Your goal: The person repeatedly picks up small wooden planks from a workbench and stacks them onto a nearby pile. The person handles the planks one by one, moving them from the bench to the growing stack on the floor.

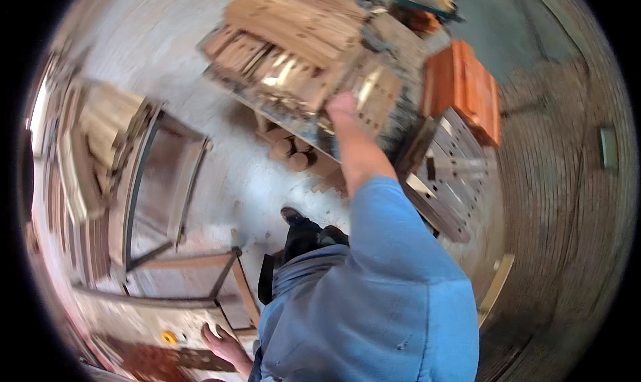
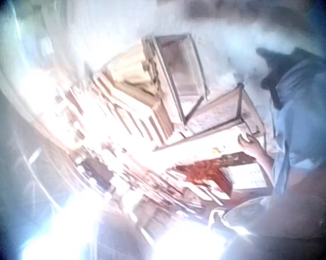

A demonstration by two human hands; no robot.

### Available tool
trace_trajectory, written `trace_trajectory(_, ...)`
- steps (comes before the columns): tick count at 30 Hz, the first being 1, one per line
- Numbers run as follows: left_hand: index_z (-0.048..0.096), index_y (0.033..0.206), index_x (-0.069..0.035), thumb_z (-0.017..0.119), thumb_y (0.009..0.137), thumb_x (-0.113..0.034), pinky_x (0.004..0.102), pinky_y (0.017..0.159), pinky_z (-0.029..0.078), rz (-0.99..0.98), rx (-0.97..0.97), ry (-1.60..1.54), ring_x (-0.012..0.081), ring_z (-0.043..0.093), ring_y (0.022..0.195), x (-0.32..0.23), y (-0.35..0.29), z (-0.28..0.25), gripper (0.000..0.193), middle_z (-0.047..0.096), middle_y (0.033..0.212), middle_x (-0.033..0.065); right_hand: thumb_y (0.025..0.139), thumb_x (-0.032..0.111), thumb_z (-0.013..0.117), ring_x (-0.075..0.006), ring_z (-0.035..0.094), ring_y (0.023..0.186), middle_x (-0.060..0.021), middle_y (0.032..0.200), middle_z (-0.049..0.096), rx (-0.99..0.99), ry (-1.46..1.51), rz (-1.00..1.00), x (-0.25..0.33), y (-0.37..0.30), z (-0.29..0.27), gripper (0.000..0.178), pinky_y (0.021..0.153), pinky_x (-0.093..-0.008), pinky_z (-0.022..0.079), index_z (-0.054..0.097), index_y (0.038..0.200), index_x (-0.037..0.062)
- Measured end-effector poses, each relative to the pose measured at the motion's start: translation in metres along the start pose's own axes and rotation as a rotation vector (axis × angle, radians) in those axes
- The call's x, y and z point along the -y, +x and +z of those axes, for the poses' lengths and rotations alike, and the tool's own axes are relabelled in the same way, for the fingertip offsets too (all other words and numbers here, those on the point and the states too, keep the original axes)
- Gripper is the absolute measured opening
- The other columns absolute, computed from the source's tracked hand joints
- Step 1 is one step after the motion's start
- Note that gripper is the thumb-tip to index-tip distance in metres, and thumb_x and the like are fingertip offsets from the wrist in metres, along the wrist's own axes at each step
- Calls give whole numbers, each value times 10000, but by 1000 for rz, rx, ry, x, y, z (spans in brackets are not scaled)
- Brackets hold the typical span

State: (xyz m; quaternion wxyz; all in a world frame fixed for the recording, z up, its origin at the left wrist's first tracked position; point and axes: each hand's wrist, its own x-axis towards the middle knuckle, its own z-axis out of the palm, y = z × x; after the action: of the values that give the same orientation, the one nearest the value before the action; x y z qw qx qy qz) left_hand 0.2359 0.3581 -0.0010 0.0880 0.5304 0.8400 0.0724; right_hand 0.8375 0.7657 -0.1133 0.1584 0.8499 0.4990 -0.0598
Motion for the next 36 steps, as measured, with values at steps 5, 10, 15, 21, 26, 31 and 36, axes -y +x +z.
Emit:
trace_trajectory(5,577,1253,10,625,880,-105,470,991,470,-157,60,-28,426,539,1195,19,-23,-21,393,541,1320,253,921,181,551,-334,671,948,-185,1029,693,-3,-179,-386,-26,1,62,238,760,-436,539,714,1032,47)
trace_trajectory(10,614,1189,-36,662,850,-117,405,960,499,-61,-104,-138,341,580,1148,27,-30,-43,353,594,1241,174,1002,309,491,-304,612,971,-155,1148,613,125,1366,355,-65,-24,50,409,784,-476,513,599,1224,-17)
trace_trajectory(15,638,1140,-36,667,834,-84,392,954,499,-110,-400,-33,274,615,1086,97,-51,-54,311,638,1170,132,955,483,517,-277,582,719,-147,841,619,-65,966,457,-21,-100,31,540,657,-418,488,639,961,-43)
trace_trajectory(21,622,1192,-34,646,846,-78,420,949,495,-474,-481,59,336,591,1123,246,-119,-94,349,624,1197,172,991,362,507,-172,444,526,-71,763,531,-12,1008,23,-7,-108,89,366,448,-337,386,558,1096,15)
trace_trajectory(26,544,1272,-23,677,886,-165,404,928,488,-1000,-862,7,324,588,1070,255,-220,-52,433,635,1077,138,991,262,537,-102,460,538,-8,731,498,342,1063,-323,77,-263,64,211,438,-267,380,562,1008,52)
trace_trajectory(31,577,1146,-5,720,902,-342,404,830,543,-1510,-1175,-1505,259,630,977,240,-294,37,440,612,1035,105,1007,265,532,-94,473,531,0,667,496,568,971,-520,147,-363,75,247,449,-253,387,591,1048,29)
trace_trajectory(36,473,1239,-33,735,873,-431,405,734,565,-1448,-1012,-1805,241,640,901,219,-250,42,601,560,1069,102,1008,258,547,-80,480,535,7,701,521,719,960,-710,208,-432,52,217,442,-238,382,601,1009,48)
